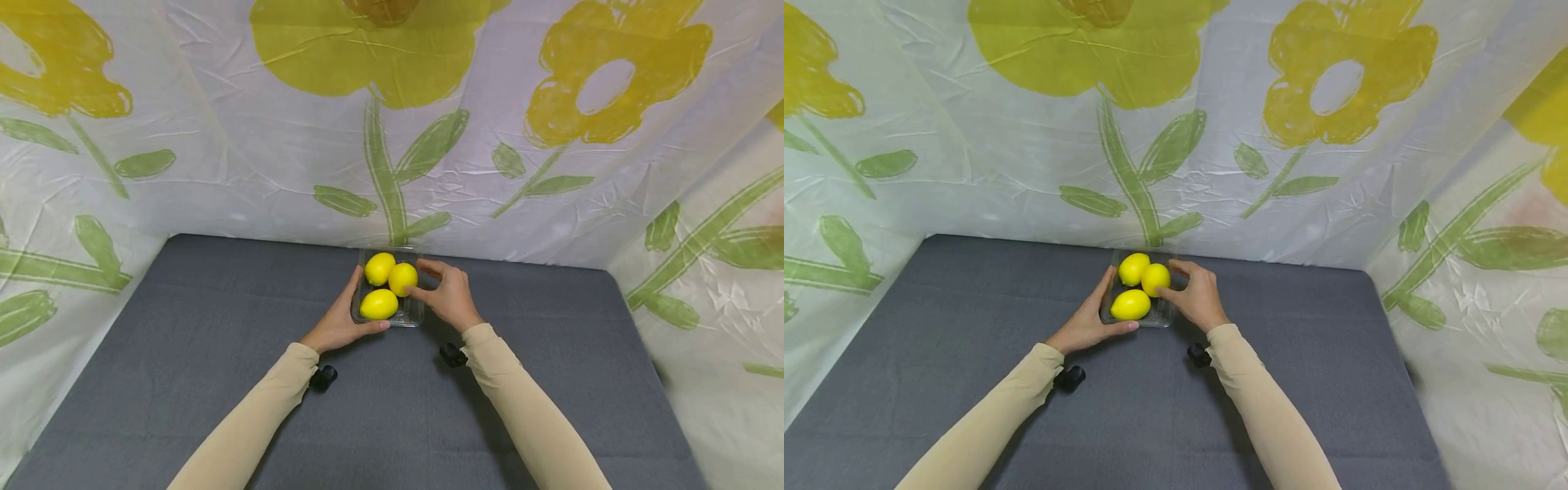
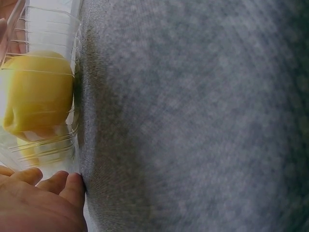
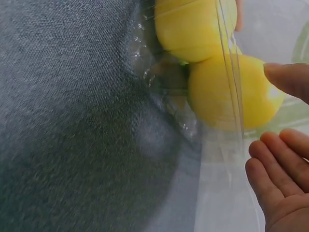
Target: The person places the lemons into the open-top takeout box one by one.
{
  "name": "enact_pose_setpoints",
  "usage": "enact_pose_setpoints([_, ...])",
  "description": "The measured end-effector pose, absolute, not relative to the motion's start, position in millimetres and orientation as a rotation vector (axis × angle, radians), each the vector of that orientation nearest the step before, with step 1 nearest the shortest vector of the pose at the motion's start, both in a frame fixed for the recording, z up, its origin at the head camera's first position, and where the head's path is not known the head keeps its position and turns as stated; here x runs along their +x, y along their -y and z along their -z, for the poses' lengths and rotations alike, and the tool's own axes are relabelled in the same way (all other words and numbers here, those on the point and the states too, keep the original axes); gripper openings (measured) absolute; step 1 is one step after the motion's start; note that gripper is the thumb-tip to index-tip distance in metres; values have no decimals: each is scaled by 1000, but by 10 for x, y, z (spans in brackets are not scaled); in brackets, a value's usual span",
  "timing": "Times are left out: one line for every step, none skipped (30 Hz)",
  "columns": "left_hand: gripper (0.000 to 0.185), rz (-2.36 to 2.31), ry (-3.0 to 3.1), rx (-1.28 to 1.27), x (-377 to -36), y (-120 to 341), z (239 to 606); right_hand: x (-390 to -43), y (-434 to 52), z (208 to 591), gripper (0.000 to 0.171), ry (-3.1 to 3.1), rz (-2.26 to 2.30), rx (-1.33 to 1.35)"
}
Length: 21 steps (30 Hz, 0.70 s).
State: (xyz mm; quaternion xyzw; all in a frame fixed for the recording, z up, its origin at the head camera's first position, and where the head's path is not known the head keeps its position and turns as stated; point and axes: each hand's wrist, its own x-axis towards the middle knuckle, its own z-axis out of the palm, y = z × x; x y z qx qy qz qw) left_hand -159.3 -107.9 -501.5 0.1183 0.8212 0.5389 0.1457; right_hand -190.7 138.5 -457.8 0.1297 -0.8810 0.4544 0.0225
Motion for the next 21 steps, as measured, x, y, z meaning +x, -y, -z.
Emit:
enact_pose_setpoints([124, -1554, -2365, 343, -1592, 1082, 5011, -1896, -1401, 4581, 60, 2716, -1415, 396])
enact_pose_setpoints([124, -1555, -2365, 342, -1590, 1086, 5009, -1884, -1418, 4585, 59, 2706, -1414, 390])
enact_pose_setpoints([124, -1553, -2367, 340, -1588, 1092, 5008, -1872, -1435, 4588, 59, 2697, -1413, 386])
enact_pose_setpoints([124, -1552, -2370, 339, -1587, 1096, 5007, -1860, -1455, 4590, 59, 2691, -1410, 384])
enact_pose_setpoints([124, -1552, -2372, 338, -1586, 1099, 5007, -1846, -1476, 4591, 59, 2689, -1407, 381])
enact_pose_setpoints([124, -1552, -2374, 338, -1585, 1102, 5006, -1834, -1496, 4593, 59, 2687, -1408, 370])
enact_pose_setpoints([124, -1553, -2374, 337, -1585, 1106, 5007, -1820, -1517, 4593, 59, 2688, -1411, 354])
enact_pose_setpoints([124, -1551, -2377, 335, -1586, 1110, 5006, -1807, -1540, 4595, 59, 2690, -1414, 344])
enact_pose_setpoints([124, -1550, -2381, 337, -1587, 1113, 5004, -1796, -1562, 4598, 59, 2692, -1419, 333])
enact_pose_setpoints([124, -1552, -2381, 337, -1588, 1116, 5000, -1784, -1584, 4597, 59, 2693, -1425, 324])
enact_pose_setpoints([124, -1554, -2381, 338, -1591, 1118, 4997, -1776, -1604, 4595, 59, 2690, -1435, 311])
enact_pose_setpoints([124, -1555, -2382, 337, -1591, 1119, 4995, -1767, -1624, 4592, 59, 2690, -1439, 298])
enact_pose_setpoints([125, -1556, -2382, 337, -1591, 1120, 4992, -1762, -1646, 4592, 59, 2690, -1436, 292])
enact_pose_setpoints([125, -1555, -2383, 336, -1591, 1122, 4990, -1757, -1666, 4590, 59, 2689, -1434, 286])
enact_pose_setpoints([125, -1555, -2383, 336, -1590, 1124, 4988, -1751, -1684, 4584, 59, 2687, -1428, 278])
enact_pose_setpoints([125, -1557, -2383, 334, -1590, 1129, 4988, -1744, -1703, 4575, 58, 2688, -1419, 272])
enact_pose_setpoints([125, -1555, -2385, 332, -1589, 1134, 4988, -1738, -1724, 4569, 58, 2690, -1403, 267])
enact_pose_setpoints([125, -1553, -2388, 331, -1588, 1142, 4987, -1730, -1751, 4562, 59, 2697, -1374, 275])
enact_pose_setpoints([126, -1547, -2396, 332, -1587, 1152, 4982, -1725, -1784, 4558, 59, 2704, -1332, 289])
enact_pose_setpoints([125, -1537, -2408, 335, -1587, 1166, 4972, -1720, -1821, 4553, 59, 2709, -1284, 310])
enact_pose_setpoints([125, -1519, -2433, 346, -1588, 1186, 4958, -1720, -1866, 4550, 60, 2711, -1218, 341])
